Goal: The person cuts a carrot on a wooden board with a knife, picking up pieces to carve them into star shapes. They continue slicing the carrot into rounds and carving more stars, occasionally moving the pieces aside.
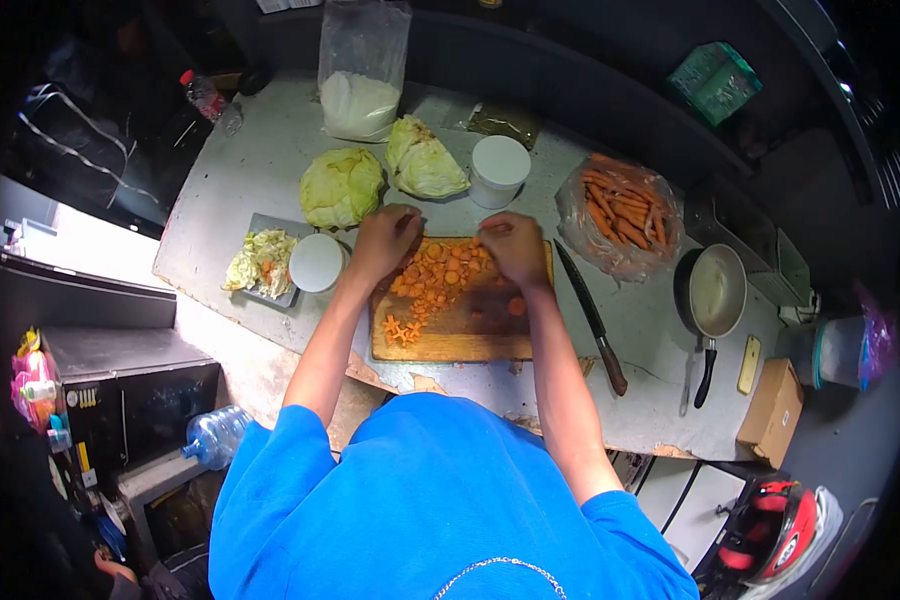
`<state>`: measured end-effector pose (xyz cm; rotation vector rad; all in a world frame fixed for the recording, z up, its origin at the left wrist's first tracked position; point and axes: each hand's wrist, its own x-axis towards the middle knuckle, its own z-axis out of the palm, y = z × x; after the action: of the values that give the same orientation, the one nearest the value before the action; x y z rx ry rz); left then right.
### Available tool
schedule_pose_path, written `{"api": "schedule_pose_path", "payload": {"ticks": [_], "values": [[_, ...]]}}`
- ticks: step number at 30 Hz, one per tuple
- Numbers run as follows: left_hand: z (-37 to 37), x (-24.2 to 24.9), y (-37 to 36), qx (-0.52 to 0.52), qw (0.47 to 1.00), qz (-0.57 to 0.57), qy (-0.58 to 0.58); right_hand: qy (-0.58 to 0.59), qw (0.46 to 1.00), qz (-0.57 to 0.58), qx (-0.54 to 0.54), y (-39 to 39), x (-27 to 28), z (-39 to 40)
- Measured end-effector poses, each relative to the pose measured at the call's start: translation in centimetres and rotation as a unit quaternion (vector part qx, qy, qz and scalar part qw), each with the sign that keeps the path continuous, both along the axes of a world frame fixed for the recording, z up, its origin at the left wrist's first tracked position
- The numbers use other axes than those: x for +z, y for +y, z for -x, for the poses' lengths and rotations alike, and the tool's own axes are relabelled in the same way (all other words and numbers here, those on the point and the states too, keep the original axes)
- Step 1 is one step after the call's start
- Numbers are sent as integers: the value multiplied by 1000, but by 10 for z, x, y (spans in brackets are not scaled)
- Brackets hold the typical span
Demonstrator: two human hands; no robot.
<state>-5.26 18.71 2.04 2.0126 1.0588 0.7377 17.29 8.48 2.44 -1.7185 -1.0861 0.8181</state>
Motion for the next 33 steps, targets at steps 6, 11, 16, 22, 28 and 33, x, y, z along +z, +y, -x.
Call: {"api": "schedule_pose_path", "payload": {"ticks": [6,11,16,22,28,33], "values": [[18,3,-40,-71,997,-32,27,-45,996,46,59,-25,-3,26],[1,-41,-42,-42,995,-89,1,-107,985,-109,-79,-22,-39,47],[-3,-56,-48,-89,991,-93,25,-173,983,-61,-10,-33,-42,65],[3,-36,-31,-35,996,-68,-39,-136,985,-92,-61,-38,-35,60],[-1,-41,31,-59,992,-82,77,-111,977,-75,-167,-58,-13,41],[-18,-35,49,-109,973,-67,192,-85,962,-33,-259,-107,-16,32]]}}
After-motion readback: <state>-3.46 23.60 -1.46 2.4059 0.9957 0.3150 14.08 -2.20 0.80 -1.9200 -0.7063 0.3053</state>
